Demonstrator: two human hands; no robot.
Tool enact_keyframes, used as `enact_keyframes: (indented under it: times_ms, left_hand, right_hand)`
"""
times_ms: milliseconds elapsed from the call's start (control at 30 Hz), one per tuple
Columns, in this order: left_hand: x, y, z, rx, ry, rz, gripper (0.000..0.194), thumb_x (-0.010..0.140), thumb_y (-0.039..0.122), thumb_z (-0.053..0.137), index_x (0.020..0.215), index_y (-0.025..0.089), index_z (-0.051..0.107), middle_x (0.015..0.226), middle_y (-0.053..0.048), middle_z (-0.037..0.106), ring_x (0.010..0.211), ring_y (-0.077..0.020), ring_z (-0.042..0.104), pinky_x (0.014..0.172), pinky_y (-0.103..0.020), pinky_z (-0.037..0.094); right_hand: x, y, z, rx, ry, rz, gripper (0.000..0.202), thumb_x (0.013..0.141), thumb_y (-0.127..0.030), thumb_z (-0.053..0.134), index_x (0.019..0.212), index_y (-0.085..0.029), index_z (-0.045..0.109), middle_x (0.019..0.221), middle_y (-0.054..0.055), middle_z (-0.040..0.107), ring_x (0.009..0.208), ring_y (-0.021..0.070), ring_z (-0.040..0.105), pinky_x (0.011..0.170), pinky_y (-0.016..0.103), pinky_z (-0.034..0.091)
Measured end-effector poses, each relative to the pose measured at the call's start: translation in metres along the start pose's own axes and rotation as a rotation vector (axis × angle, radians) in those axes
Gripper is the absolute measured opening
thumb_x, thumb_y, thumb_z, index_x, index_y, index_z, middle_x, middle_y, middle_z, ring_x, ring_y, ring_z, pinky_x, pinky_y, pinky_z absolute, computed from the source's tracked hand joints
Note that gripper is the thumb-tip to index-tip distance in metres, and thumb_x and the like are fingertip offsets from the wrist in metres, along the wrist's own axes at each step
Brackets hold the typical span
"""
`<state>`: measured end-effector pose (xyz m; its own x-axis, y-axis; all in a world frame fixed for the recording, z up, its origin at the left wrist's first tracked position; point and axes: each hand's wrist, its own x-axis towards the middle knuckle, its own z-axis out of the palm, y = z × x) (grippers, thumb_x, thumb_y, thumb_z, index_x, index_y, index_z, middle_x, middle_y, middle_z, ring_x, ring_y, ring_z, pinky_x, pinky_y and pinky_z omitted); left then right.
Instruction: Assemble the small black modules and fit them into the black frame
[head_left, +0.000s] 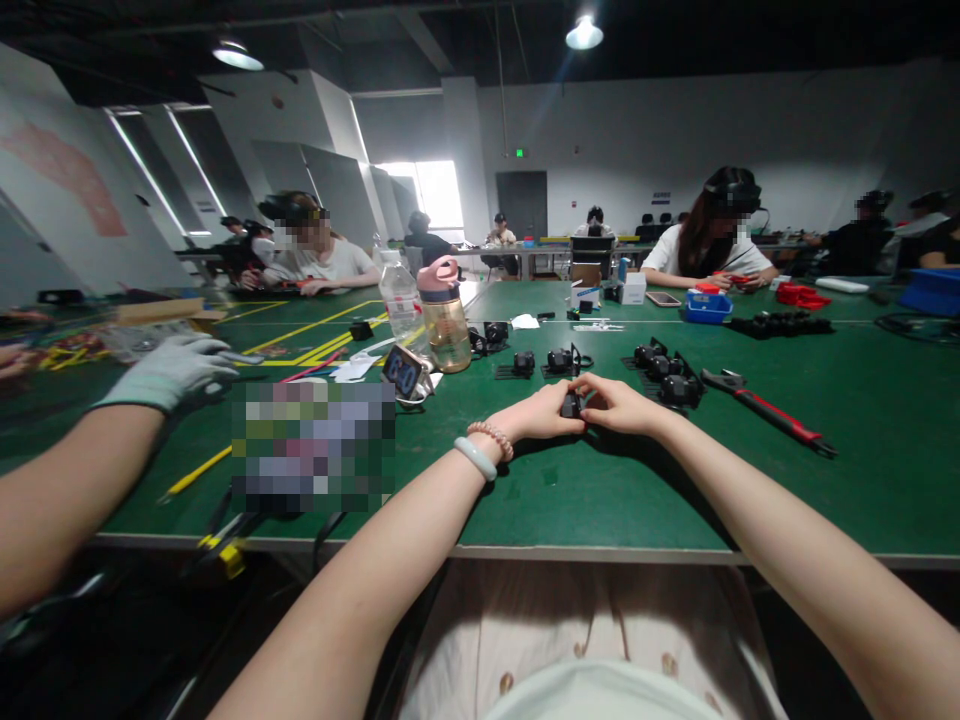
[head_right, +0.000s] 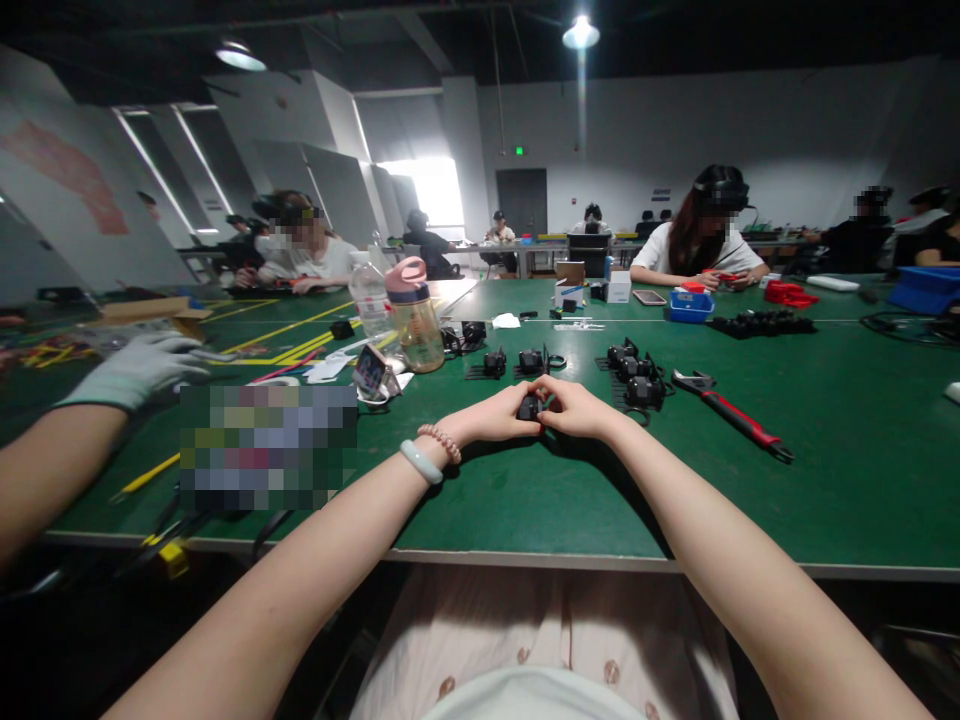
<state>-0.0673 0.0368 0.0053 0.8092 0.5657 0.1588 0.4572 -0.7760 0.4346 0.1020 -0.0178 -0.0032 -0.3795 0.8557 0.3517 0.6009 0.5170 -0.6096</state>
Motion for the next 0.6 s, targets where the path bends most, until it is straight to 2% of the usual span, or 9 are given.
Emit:
enact_keyframes:
  times_ms: [600]
  left_hand:
    - [0.0013, -0.0023, 0.0006, -0.008, -0.002, 0.031, 0.054, 0.062, 0.042, 0.057, 0.105, 0.012, 0.043, 0.097, -0.008, 0.054, 0.085, -0.0198, 0.052, 0.073, -0.03, 0.041]
  right_hand:
    - [-0.0003, -0.0015, -0.0002, -0.002, 0.007, 0.002, 0.036, 0.067, -0.016, 0.049, 0.103, -0.018, 0.044, 0.089, 0.002, 0.055, 0.06, 0.0083, 0.05, 0.058, 0.023, 0.04]
